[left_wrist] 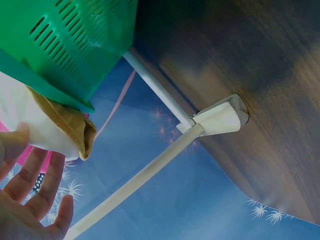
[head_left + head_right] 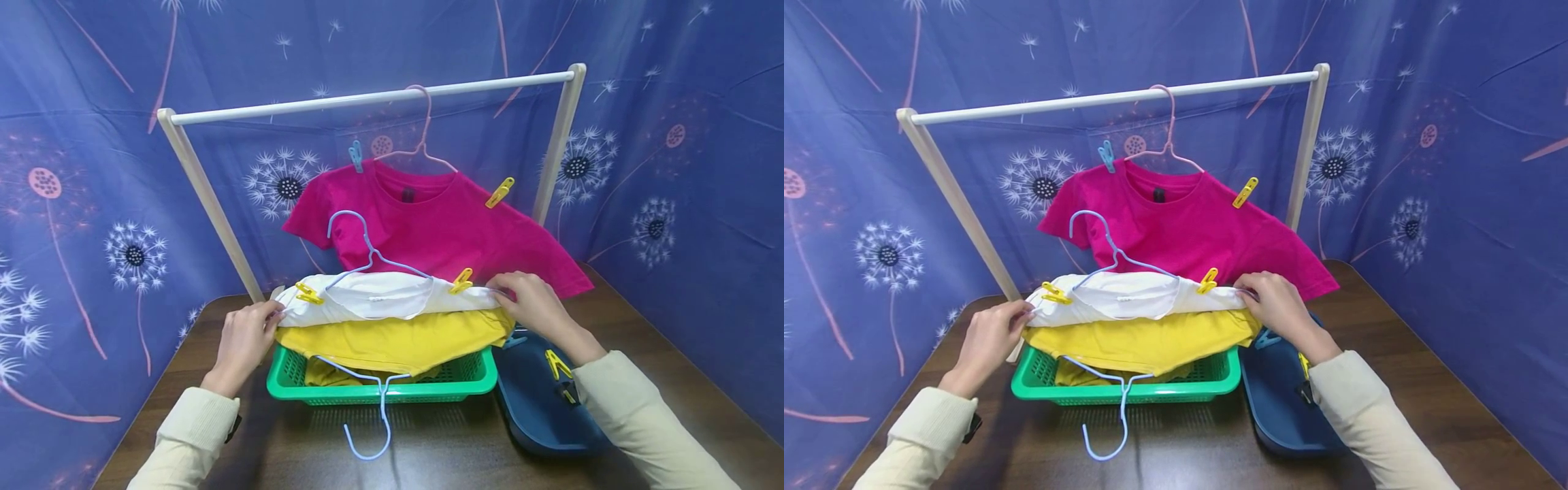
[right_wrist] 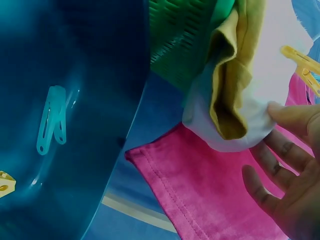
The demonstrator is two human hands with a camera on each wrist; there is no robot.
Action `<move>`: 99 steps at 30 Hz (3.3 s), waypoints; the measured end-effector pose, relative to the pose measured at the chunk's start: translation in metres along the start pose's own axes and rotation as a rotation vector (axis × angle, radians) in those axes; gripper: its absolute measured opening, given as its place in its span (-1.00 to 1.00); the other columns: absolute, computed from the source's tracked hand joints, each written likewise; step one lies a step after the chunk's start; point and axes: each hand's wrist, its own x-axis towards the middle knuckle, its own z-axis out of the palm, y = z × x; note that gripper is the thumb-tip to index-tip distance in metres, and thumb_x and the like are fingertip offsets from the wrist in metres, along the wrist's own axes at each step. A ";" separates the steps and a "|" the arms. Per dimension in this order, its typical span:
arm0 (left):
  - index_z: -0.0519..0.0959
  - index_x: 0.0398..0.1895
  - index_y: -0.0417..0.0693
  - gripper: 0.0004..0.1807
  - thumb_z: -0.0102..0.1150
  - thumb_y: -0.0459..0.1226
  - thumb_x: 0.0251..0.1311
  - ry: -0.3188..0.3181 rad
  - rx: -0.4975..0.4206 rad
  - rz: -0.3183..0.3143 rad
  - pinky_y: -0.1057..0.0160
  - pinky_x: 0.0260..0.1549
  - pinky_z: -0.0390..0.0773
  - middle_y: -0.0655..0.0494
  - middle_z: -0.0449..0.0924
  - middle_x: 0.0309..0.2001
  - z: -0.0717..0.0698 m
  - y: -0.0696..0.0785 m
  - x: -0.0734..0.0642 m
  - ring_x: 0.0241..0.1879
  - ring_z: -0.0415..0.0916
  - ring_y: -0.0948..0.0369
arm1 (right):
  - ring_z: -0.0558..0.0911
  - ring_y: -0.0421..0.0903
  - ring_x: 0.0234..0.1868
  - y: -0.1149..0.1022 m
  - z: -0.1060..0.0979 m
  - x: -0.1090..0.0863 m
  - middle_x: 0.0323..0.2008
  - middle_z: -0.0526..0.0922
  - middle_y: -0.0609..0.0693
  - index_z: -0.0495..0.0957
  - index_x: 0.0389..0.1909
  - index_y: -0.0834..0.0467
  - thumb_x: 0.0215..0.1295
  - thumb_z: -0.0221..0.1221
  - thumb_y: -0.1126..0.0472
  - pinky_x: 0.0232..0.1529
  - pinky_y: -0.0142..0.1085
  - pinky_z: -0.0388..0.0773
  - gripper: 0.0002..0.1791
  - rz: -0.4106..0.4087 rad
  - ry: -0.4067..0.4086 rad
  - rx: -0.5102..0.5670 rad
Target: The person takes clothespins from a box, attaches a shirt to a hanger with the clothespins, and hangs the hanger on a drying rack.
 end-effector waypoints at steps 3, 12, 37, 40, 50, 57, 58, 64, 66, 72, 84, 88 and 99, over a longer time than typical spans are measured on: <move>0.62 -0.38 -0.10 -0.92 0.27 -0.32 0.03 0.008 -0.003 0.004 -0.12 -0.36 0.41 -0.03 0.65 -0.46 0.000 0.000 0.000 -0.47 0.56 0.00 | 0.62 -0.01 -0.35 0.000 0.002 0.001 -0.38 0.69 0.03 0.65 -0.31 0.15 0.01 0.30 0.27 -0.30 -0.07 0.55 -0.83 -0.007 0.028 -0.023; 0.61 -0.44 -0.12 -0.96 0.26 -0.35 0.02 0.059 -0.014 0.044 -0.06 -0.47 0.41 -0.02 0.64 -0.51 -0.002 0.000 0.006 -0.55 0.55 0.02 | 0.61 -0.02 -0.41 -0.001 -0.004 0.001 -0.44 0.68 0.02 0.65 -0.35 0.15 -0.04 0.33 0.28 -0.38 -0.10 0.56 -0.83 -0.061 0.123 -0.052; 0.61 -0.37 -0.13 -0.93 0.14 -0.35 0.15 0.066 -0.137 -0.051 0.07 -0.48 0.44 -0.07 0.65 -0.44 -0.044 0.002 0.067 -0.51 0.52 0.07 | 0.53 0.00 -0.54 -0.019 -0.034 0.034 -0.43 0.67 0.12 0.63 -0.33 0.20 0.01 0.27 0.31 -0.59 -0.13 0.47 -0.85 -0.088 0.356 -0.072; 0.61 -0.36 -0.15 -0.92 0.13 -0.34 0.16 0.068 -0.146 -0.057 0.12 -0.50 0.41 -0.09 0.65 -0.43 -0.050 0.002 0.077 -0.52 0.51 0.07 | 0.52 0.00 -0.54 -0.022 -0.041 0.041 -0.42 0.67 0.13 0.63 -0.31 0.20 0.04 0.25 0.31 -0.57 -0.12 0.47 -0.85 -0.054 0.357 -0.071; 0.62 -0.32 -0.16 -0.86 0.10 -0.28 0.20 0.074 -0.197 -0.131 0.18 -0.52 0.38 -0.15 0.65 -0.39 -0.065 0.005 0.108 -0.48 0.54 0.04 | 0.53 0.05 -0.51 -0.029 -0.057 0.060 -0.42 0.66 0.17 0.64 -0.28 0.23 0.11 0.19 0.30 -0.54 -0.11 0.45 -0.84 -0.014 0.363 -0.078; 0.62 -0.24 -0.16 -0.80 0.09 -0.23 0.22 0.084 -0.232 -0.208 0.20 -0.49 0.37 -0.17 0.65 -0.33 -0.065 0.007 0.124 -0.42 0.54 0.01 | 0.55 0.07 -0.50 -0.031 -0.062 0.068 -0.37 0.67 0.18 0.64 -0.26 0.23 0.14 0.16 0.30 -0.53 -0.11 0.45 -0.83 0.002 0.384 -0.078; 0.62 -0.24 -0.15 -0.80 0.09 -0.23 0.21 0.093 -0.234 -0.216 0.20 -0.49 0.37 -0.17 0.65 -0.33 -0.065 0.007 0.126 -0.42 0.54 0.00 | 0.53 0.06 -0.52 -0.031 -0.062 0.069 -0.38 0.67 0.17 0.64 -0.27 0.23 0.14 0.16 0.30 -0.54 -0.12 0.43 -0.83 0.001 0.389 -0.081; 0.62 -0.24 -0.15 -0.79 0.10 -0.22 0.21 0.145 -0.246 -0.274 0.19 -0.43 0.36 -0.16 0.64 -0.32 -0.065 0.010 0.138 -0.38 0.53 0.00 | 0.51 0.02 -0.54 -0.034 -0.068 0.078 -0.42 0.67 0.15 0.66 -0.31 0.21 0.14 0.14 0.29 -0.54 -0.17 0.34 -0.84 0.003 0.421 -0.090; 0.62 -0.24 -0.15 -0.79 0.10 -0.21 0.21 0.159 -0.246 -0.293 0.18 -0.40 0.36 -0.16 0.65 -0.31 -0.066 0.011 0.142 -0.36 0.54 -0.01 | 0.53 0.04 -0.51 -0.036 -0.070 0.080 -0.40 0.67 0.15 0.66 -0.31 0.21 0.15 0.13 0.29 -0.50 -0.14 0.37 -0.84 0.007 0.419 -0.084; 0.62 -0.23 -0.13 -0.79 0.11 -0.20 0.19 0.200 -0.256 -0.345 0.21 -0.34 0.35 -0.12 0.66 -0.27 -0.069 0.012 0.151 -0.31 0.56 0.03 | 0.56 0.06 -0.45 -0.040 -0.073 0.085 -0.39 0.68 0.17 0.66 -0.31 0.23 0.17 0.12 0.29 -0.43 -0.13 0.40 -0.83 0.015 0.424 -0.066; 0.63 -0.22 -0.11 -0.77 0.10 -0.18 0.18 0.219 -0.253 -0.425 0.26 -0.38 0.31 -0.11 0.65 -0.26 -0.069 0.018 0.161 -0.37 0.49 0.08 | 0.53 0.05 -0.46 -0.043 -0.073 0.089 -0.40 0.67 0.18 0.66 -0.29 0.24 0.18 0.12 0.27 -0.41 -0.12 0.41 -0.82 0.032 0.415 -0.047; 0.63 -0.22 -0.13 -0.78 0.10 -0.21 0.18 0.212 -0.248 -0.417 0.26 -0.38 0.33 -0.12 0.65 -0.25 -0.064 0.017 0.160 -0.36 0.53 0.05 | 0.49 0.02 -0.49 -0.043 -0.071 0.087 -0.43 0.66 0.16 0.66 -0.28 0.22 0.18 0.12 0.27 -0.43 -0.15 0.39 -0.82 0.037 0.402 -0.039; 0.60 -0.18 -0.14 -0.76 0.07 -0.20 0.21 0.142 -0.229 -0.404 0.18 -0.39 0.38 -0.12 0.64 -0.22 -0.046 0.013 0.150 -0.35 0.53 0.01 | 0.47 0.00 -0.52 -0.035 -0.058 0.075 -0.38 0.67 0.17 0.64 -0.20 0.22 0.14 0.19 0.25 -0.47 -0.17 0.44 -0.78 0.031 0.342 -0.030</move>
